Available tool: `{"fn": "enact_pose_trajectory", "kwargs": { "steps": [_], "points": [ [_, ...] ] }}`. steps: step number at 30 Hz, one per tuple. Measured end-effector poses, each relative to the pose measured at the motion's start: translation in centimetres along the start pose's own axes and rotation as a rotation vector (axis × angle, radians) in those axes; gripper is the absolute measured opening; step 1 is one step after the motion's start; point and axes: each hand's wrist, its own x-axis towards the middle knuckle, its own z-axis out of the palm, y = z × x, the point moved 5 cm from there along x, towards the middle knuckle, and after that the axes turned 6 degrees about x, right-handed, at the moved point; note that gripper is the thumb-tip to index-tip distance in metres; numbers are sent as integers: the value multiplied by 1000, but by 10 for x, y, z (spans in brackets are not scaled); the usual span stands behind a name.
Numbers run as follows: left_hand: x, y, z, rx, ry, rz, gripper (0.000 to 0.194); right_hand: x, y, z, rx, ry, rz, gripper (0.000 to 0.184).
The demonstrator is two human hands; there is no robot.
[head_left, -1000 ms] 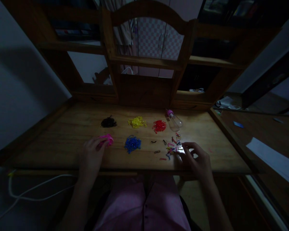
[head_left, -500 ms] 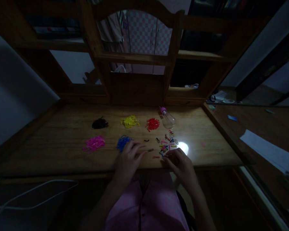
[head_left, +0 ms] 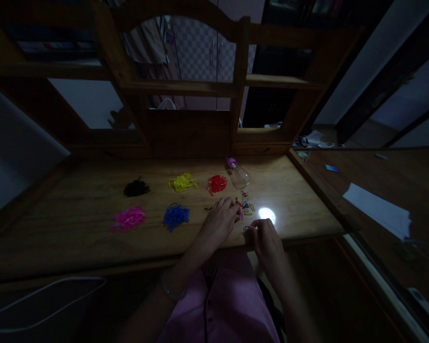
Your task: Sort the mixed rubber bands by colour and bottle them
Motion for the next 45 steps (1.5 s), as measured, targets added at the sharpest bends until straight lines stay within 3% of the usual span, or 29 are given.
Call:
{"fn": "enact_pose_trajectory", "kwargs": {
  "steps": [7,18,23,28,31,36,41,45],
  "points": [
    [5,-10,0,38,-9,-30,7,-6,11,-30,47,96,60,13],
    [2,-10,1,103,-112,9,9,-3,6,-21,109,100,19,12],
    [5,-5,-6,68,-63,27,11,-2,3,-23,109,113,12,12],
    [11,-11,-10,-192,48,-67,4,-3,2,-24,121,128,20,11],
    [13,-20,-10,-411,105,-205,5,-2,1,-23,129,136,25,11],
    [14,-29,-13,-737,167,-321,26,2,-3,-21,140,131,3,8],
    [13,-36,-11,-1012,164,-392,16,4,-7,-21,149,139,-12,8],
    [9,-37,-1,-1220,60,-427,22,5,-8,-20,161,137,-8,8]
  ]
}}
